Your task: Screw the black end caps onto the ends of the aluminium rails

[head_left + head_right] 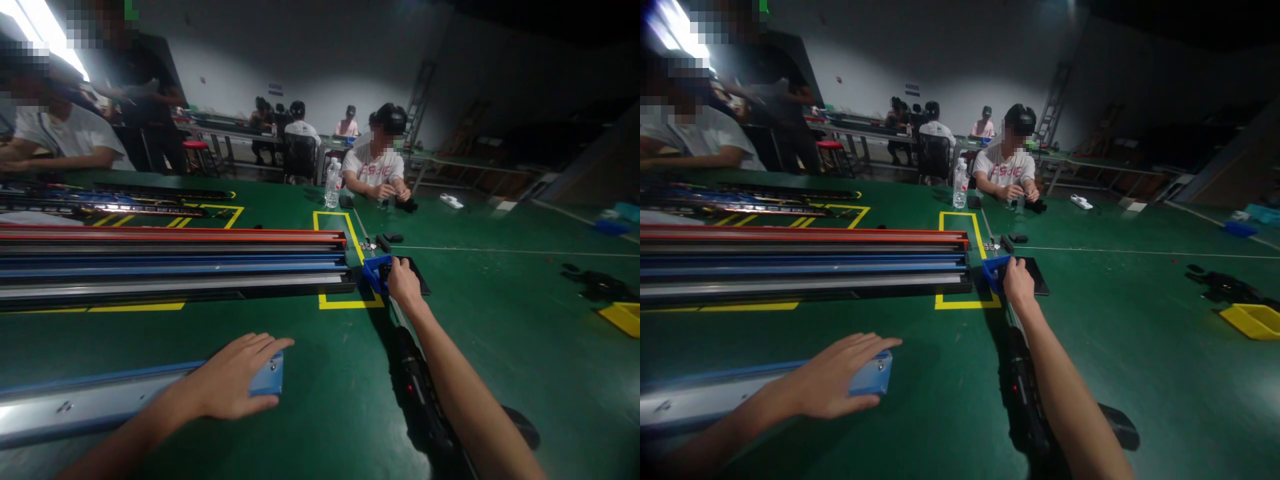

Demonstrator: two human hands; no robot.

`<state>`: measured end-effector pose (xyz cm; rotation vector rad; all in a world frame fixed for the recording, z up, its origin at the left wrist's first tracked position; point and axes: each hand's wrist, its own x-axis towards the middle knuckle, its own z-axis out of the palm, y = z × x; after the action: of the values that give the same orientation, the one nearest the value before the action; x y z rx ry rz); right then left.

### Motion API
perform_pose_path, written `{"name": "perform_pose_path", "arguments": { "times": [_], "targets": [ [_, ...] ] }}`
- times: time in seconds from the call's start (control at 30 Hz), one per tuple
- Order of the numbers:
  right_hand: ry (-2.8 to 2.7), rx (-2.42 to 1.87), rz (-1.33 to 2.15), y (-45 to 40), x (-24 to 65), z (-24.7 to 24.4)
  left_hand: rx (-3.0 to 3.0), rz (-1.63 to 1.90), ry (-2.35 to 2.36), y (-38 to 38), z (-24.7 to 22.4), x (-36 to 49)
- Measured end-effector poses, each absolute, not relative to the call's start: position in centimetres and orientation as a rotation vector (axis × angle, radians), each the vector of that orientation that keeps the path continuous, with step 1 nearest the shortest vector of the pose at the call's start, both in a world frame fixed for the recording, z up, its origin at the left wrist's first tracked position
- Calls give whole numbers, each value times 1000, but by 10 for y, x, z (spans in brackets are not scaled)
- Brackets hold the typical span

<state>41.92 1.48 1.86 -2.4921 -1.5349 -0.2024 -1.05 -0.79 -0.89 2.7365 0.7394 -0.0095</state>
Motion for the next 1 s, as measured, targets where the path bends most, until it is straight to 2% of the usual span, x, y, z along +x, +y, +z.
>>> {"name": "perform_pose_path", "arguments": {
  "times": [0.23, 0.57, 1.0],
  "targets": [
    [-1493, -2270, -217, 11, 412, 26, 2669, -17, 783, -8, -6, -10],
    [-1276, -1955, -145, 27, 434, -5, 2511, -53, 800, -7, -7, -10],
    [-888, -1634, 314, 30, 427, -2, 2539, -43, 788, -8, -1, -5]
  ]
}}
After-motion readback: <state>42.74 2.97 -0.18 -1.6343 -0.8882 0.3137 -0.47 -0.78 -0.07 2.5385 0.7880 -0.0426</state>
